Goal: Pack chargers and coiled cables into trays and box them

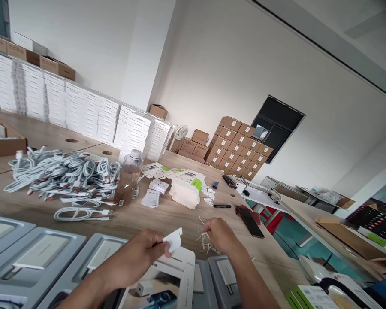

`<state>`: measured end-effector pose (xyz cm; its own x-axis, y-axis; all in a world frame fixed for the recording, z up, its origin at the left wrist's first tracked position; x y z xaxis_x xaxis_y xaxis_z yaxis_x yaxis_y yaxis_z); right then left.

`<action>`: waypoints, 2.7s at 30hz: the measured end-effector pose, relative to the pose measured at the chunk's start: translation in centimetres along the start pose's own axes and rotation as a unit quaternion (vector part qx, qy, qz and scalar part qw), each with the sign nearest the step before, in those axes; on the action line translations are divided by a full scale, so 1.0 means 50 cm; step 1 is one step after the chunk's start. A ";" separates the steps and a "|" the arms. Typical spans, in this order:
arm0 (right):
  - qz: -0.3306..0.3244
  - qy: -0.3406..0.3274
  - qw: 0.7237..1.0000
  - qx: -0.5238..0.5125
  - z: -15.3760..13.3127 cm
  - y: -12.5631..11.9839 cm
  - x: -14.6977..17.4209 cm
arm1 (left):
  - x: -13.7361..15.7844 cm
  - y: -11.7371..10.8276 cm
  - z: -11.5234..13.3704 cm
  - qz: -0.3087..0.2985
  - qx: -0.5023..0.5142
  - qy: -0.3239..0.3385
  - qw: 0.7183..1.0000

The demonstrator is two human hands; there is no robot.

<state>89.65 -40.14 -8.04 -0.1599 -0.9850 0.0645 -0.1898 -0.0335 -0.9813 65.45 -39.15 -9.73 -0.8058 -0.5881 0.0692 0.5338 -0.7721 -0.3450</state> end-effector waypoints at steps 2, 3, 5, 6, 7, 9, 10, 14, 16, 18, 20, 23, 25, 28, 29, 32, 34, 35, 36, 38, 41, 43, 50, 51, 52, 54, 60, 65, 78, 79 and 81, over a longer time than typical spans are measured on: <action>-0.003 0.011 1.000 0.028 0.001 0.001 0.002 | -0.001 0.000 0.002 0.000 -0.002 0.009 1.000; -0.002 0.017 0.999 0.042 0.000 -0.002 0.003 | -0.002 0.001 0.003 0.000 -0.004 0.013 1.000; 0.006 0.023 0.998 0.058 -0.009 -0.015 0.009 | -0.003 0.001 0.004 0.001 -0.009 0.014 1.000; 0.012 0.022 0.998 0.065 -0.018 -0.023 0.014 | -0.003 0.002 0.004 0.001 -0.011 0.012 1.000; 0.020 0.010 0.998 0.059 -0.032 -0.032 0.021 | -0.003 0.003 0.005 0.001 -0.013 0.010 1.000; 0.030 -0.054 0.998 -0.017 -0.079 -0.047 0.038 | -0.003 0.004 0.007 0.002 -0.018 0.011 1.000; 0.029 -0.100 0.991 -0.081 -0.108 -0.052 0.050 | -0.003 0.006 0.008 0.000 -0.021 0.013 1.000; 0.016 -0.233 0.940 -0.250 -0.205 -0.058 0.092 | -0.002 0.010 0.015 -0.005 -0.033 0.024 0.999; 0.023 -0.242 0.937 -0.250 -0.222 -0.055 0.100 | -0.003 0.011 0.015 -0.009 -0.035 0.026 0.999; 0.028 -0.233 0.936 -0.261 -0.217 -0.053 0.099 | -0.004 0.011 0.016 -0.018 -0.016 0.035 0.999; 0.045 -0.212 0.933 -0.288 -0.198 -0.057 0.095 | -0.004 0.005 0.016 -0.015 0.051 0.050 0.997; 0.098 -0.198 0.926 -0.305 -0.176 -0.074 0.097 | -0.001 -0.012 0.005 0.006 0.197 0.054 0.979; 0.128 -0.223 0.924 -0.282 -0.184 -0.083 0.106 | 0.000 -0.017 0.000 0.004 0.266 0.048 0.963; 0.161 -0.299 0.913 -0.228 -0.219 -0.092 0.127 | 0.002 -0.012 0.012 -0.030 0.319 0.053 0.946; 0.168 -0.321 0.907 -0.214 -0.230 -0.093 0.134 | 0.003 -0.010 0.018 -0.041 0.334 0.059 0.940; 0.195 -0.363 0.893 -0.181 -0.246 -0.095 0.151 | 0.005 -0.007 0.019 -0.045 0.387 0.055 0.919; 0.214 -0.381 0.885 -0.160 -0.250 -0.097 0.159 | 0.006 -0.005 0.011 -0.040 0.421 0.047 0.905; 0.220 -0.389 0.882 -0.150 -0.252 -0.097 0.162 | 0.006 -0.004 0.008 -0.038 0.436 0.046 0.898; 0.222 -0.395 0.880 -0.139 -0.255 -0.097 0.165 | 0.007 -0.005 0.006 -0.036 0.449 0.048 0.892; 0.222 -0.404 0.879 -0.125 -0.259 -0.096 0.167 | 0.009 -0.006 0.008 -0.036 0.469 0.058 0.880; 0.220 -0.417 0.871 -0.135 -0.265 -0.100 0.172 | 0.013 -0.008 0.017 -0.039 0.483 0.069 0.872; 0.220 -0.426 0.864 -0.154 -0.268 -0.105 0.176 | 0.017 -0.011 0.022 -0.036 0.481 0.070 0.873; 0.227 -0.418 0.876 -0.077 -0.278 -0.106 0.187 | 0.022 -0.021 0.027 -0.014 0.423 0.068 0.903; 0.228 -0.417 0.877 -0.065 -0.279 -0.107 0.189 | 0.022 -0.023 0.028 -0.011 0.408 0.072 0.910; 0.227 -0.416 0.879 -0.053 -0.281 -0.108 0.192 | 0.022 -0.024 0.030 -0.007 0.393 0.076 0.916; 0.218 -0.410 0.885 -0.027 -0.287 -0.107 0.195 | 0.022 -0.028 0.036 0.005 0.361 0.086 0.929; 0.211 -0.395 0.894 0.027 -0.306 -0.111 0.204 | 0.029 -0.039 0.062 0.041 0.261 0.113 0.958; 0.216 -0.364 0.904 0.066 -0.310 -0.107 0.202 | 0.028 -0.035 0.069 0.051 0.229 0.116 0.965; 0.197 -0.300 0.922 -0.144 -0.253 -0.114 0.168 | 0.028 -0.030 0.068 0.047 0.234 0.127 0.963; 0.172 -0.286 0.924 -0.185 -0.242 -0.112 0.159 | 0.027 -0.031 0.066 0.053 0.228 0.125 0.964; 0.111 -0.253 0.924 -0.265 -0.223 -0.101 0.138 | 0.024 -0.030 0.064 0.055 0.219 0.120 0.967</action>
<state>78.72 -44.90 -0.60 0.1964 -0.9147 -0.3532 -0.6761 0.1346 -0.7245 64.52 -39.46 -6.14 -0.7466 -0.6397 -0.1827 0.6342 -0.7673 0.0950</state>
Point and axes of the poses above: each hand's wrist, its own x-axis away from the middle knuckle, its own y-axis out of the palm, z = x × y, the point moved 9 cm from there along -x, towards the middle knuckle, and after that the axes turned 10 degrees about -z, right-handed, at the moved point
